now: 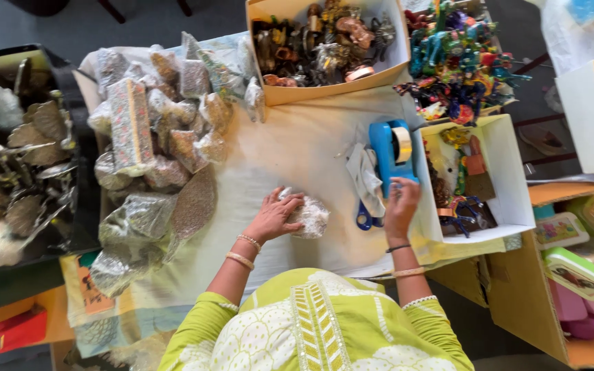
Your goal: The person wraps a small decorative item in bubble wrap, securing it with tape. They then pick up a metal candle holder, place it on a sheet of bubble wrap, and use scissors to cut the wrap to size.
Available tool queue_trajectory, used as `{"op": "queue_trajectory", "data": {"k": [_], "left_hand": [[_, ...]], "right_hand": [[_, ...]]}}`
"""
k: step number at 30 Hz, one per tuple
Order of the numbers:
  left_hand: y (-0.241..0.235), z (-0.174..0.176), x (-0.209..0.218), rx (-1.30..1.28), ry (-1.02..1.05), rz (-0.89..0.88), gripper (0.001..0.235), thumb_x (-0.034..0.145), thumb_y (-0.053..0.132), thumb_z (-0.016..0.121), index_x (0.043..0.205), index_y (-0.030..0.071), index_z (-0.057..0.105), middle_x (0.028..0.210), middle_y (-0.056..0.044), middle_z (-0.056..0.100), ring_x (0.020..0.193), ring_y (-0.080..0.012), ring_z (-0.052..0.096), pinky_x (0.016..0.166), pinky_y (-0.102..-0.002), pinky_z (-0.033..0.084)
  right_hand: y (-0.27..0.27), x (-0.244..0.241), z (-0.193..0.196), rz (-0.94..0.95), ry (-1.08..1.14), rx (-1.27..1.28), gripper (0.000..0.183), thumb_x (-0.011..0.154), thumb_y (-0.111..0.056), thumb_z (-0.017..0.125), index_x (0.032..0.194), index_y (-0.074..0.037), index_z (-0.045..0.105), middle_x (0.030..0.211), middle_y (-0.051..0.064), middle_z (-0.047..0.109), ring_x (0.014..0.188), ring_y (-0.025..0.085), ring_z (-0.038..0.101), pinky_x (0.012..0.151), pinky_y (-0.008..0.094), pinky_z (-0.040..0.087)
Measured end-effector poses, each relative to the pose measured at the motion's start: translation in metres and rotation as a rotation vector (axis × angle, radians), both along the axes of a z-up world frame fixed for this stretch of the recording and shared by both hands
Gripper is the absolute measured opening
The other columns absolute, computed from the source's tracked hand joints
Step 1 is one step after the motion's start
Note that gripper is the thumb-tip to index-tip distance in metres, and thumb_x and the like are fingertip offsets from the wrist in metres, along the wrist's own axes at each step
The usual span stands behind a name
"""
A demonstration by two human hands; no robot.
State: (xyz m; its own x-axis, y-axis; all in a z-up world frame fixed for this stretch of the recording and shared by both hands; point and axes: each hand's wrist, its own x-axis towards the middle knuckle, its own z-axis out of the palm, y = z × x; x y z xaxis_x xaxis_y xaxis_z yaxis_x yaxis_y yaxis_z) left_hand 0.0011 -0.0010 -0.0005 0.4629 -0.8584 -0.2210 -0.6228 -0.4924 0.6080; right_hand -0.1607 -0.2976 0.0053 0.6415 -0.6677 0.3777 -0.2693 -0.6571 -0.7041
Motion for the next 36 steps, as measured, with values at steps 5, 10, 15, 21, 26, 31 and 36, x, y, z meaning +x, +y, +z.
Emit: {"op": "queue_trajectory", "data": {"k": [5, 10, 15, 21, 26, 31, 36], "left_hand": [[0.001, 0.001, 0.0, -0.029, 0.037, 0.001, 0.059, 0.081, 0.047, 0.074, 0.13, 0.02, 0.059, 0.149, 0.005, 0.052, 0.146, -0.0396, 0.027, 0.118, -0.054, 0.025], [0.001, 0.004, -0.001, -0.033, 0.021, 0.016, 0.06, 0.081, 0.047, 0.073, 0.132, 0.019, 0.058, 0.149, 0.006, 0.052, 0.146, -0.0387, 0.028, 0.118, -0.053, 0.025], [0.004, 0.001, -0.003, -0.024, -0.002, 0.015, 0.06, 0.082, 0.046, 0.073, 0.134, 0.02, 0.057, 0.151, 0.007, 0.05, 0.146, -0.0391, 0.027, 0.12, -0.053, 0.024], [0.003, 0.0, -0.003, -0.016, 0.01, 0.04, 0.062, 0.081, 0.046, 0.074, 0.135, 0.022, 0.057, 0.153, 0.008, 0.049, 0.146, -0.0407, 0.025, 0.119, -0.055, 0.024], [0.004, -0.005, -0.003, -0.031, 0.01, 0.034, 0.062, 0.08, 0.044, 0.076, 0.135, 0.022, 0.057, 0.153, 0.007, 0.049, 0.147, -0.0406, 0.025, 0.118, -0.055, 0.024], [0.006, -0.007, -0.004, -0.029, 0.01, 0.035, 0.063, 0.079, 0.045, 0.076, 0.135, 0.022, 0.057, 0.153, 0.007, 0.049, 0.147, -0.0407, 0.025, 0.118, -0.056, 0.024], [0.006, -0.008, -0.004, -0.028, 0.022, 0.041, 0.063, 0.08, 0.045, 0.076, 0.135, 0.022, 0.057, 0.153, 0.007, 0.049, 0.146, -0.0406, 0.025, 0.118, -0.055, 0.024]], "right_hand": [[-0.042, -0.023, 0.015, -0.145, 0.185, -0.145, 0.012, 0.105, -0.016, 0.062, 0.11, -0.005, 0.067, 0.109, 0.013, 0.059, 0.109, 0.034, 0.054, 0.096, 0.045, 0.044], [-0.051, -0.019, 0.016, -0.153, 0.365, -0.28, 0.017, 0.1, -0.021, 0.069, 0.109, -0.006, 0.069, 0.108, 0.013, 0.058, 0.107, 0.034, 0.052, 0.097, 0.047, 0.043], [-0.065, -0.003, 0.016, -0.152, 0.504, -0.27, 0.023, 0.094, -0.029, 0.077, 0.102, -0.008, 0.075, 0.109, 0.013, 0.053, 0.107, 0.035, 0.049, 0.099, 0.047, 0.041], [-0.099, -0.011, -0.015, -0.073, 0.383, -0.021, 0.019, 0.086, -0.026, 0.081, 0.086, -0.008, 0.078, 0.105, 0.012, 0.052, 0.105, 0.033, 0.049, 0.096, 0.046, 0.041], [-0.105, -0.015, -0.045, -0.076, 0.183, 0.236, 0.016, 0.097, -0.021, 0.073, 0.097, -0.005, 0.072, 0.098, 0.006, 0.058, 0.089, 0.02, 0.055, 0.08, 0.035, 0.047], [-0.086, -0.021, -0.044, -0.096, -0.019, 0.605, 0.016, 0.107, -0.02, 0.063, 0.102, -0.005, 0.061, 0.089, -0.001, 0.065, 0.077, 0.008, 0.057, 0.068, 0.025, 0.048], [-0.063, -0.032, -0.051, -0.145, -0.119, 0.633, 0.013, 0.106, -0.015, 0.06, 0.106, -0.005, 0.052, 0.09, 0.001, 0.061, 0.074, 0.008, 0.056, 0.065, 0.023, 0.05]]}}
